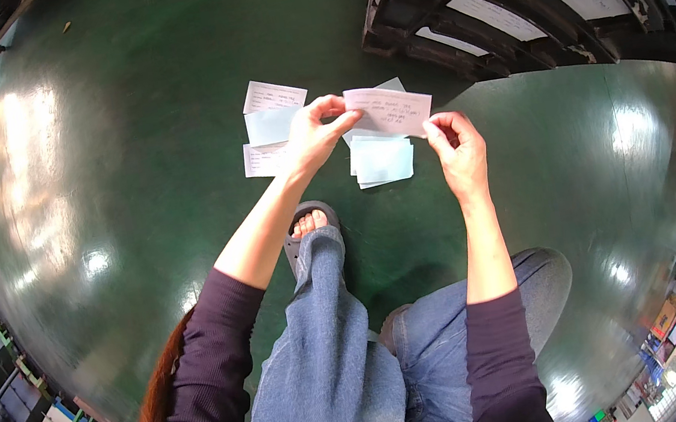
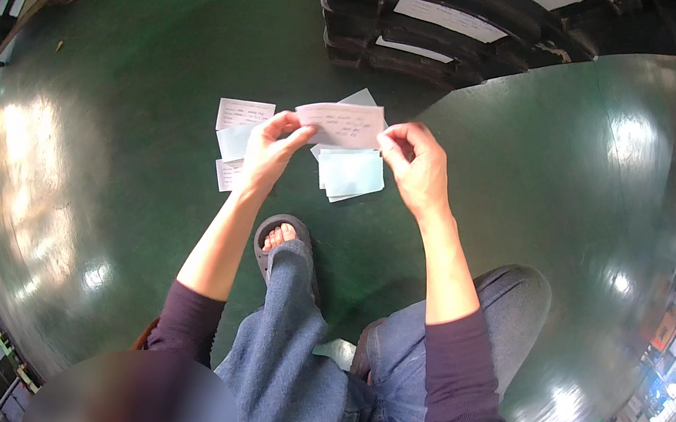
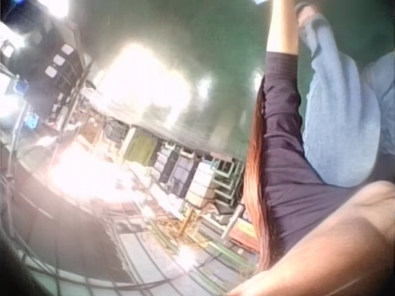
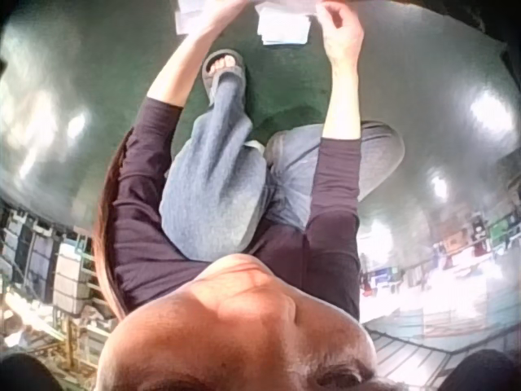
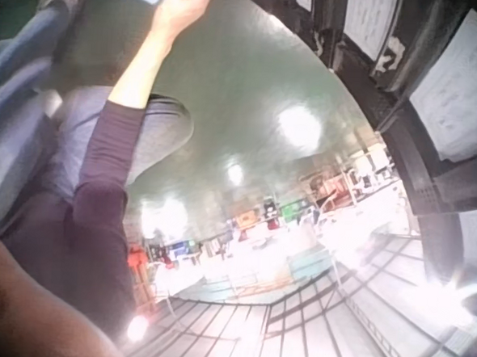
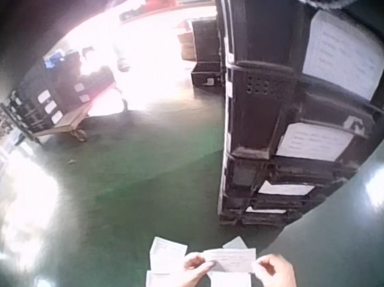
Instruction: The person sits on the floor and repeatedly picks up small paper slips, folds them, and places them into compartments of stacked black plastic crates. The person also moves a crate and gathers remaining papers into a cardboard box.
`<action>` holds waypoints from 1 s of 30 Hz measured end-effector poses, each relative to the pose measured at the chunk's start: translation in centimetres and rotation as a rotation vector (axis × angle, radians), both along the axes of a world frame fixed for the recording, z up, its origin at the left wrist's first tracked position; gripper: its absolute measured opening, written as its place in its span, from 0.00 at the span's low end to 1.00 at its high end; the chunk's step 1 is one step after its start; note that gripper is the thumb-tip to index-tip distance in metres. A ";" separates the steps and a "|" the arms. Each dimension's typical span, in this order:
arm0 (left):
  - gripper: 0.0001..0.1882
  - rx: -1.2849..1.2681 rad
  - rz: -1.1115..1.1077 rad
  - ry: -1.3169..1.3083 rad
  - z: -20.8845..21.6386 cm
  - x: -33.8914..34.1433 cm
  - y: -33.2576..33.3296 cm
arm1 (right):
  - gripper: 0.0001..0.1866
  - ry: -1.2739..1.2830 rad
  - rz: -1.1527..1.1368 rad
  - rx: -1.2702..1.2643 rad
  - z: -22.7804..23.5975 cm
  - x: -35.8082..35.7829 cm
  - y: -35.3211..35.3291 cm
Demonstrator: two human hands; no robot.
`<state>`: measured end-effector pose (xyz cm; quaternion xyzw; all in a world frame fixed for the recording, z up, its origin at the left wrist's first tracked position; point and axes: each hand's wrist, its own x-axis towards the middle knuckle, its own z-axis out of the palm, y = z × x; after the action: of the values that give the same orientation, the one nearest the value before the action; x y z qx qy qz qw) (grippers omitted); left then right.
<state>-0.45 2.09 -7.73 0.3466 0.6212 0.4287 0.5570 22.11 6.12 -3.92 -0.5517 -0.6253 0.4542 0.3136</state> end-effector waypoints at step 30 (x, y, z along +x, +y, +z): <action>0.12 -0.144 0.363 0.004 -6.8 9.2 11.9 | 0.09 -0.029 -0.677 -0.017 -14.9 1.2 9.5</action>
<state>8.76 13.95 -14.55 0.1892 0.7036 0.4759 0.4926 23.29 15.58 -18.77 -0.7370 -0.4072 0.3217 0.4330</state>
